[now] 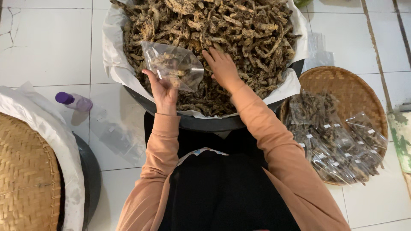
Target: The person sits on the floor beside a large basin of dried roots and fills small clear plastic bags with handfuls of the roots. They press the contents down, seal each bag, and place the finished bags on a round bamboo tray next to the basin.
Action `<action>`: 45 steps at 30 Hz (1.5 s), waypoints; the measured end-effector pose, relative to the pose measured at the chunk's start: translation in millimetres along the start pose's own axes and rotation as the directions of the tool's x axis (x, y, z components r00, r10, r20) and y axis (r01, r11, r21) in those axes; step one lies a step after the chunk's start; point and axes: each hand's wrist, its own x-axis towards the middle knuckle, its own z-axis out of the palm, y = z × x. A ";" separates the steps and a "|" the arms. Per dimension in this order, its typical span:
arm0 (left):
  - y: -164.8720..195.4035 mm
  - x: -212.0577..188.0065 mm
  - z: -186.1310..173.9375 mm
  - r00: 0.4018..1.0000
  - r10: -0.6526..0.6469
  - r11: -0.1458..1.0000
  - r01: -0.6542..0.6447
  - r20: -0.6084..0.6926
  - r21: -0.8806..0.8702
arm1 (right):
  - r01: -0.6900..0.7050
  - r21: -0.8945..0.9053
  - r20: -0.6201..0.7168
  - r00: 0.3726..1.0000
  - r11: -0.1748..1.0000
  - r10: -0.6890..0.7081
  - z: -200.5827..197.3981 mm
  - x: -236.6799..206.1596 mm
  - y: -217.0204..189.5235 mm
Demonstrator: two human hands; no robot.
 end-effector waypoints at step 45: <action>-47.1 -32.8 19.7 0.999 -0.032 0.950 0.017 0.043 0.312 | 0.321 0.079 -0.658 0.728 0.944 -0.192 -137.6 -38.6 -95.5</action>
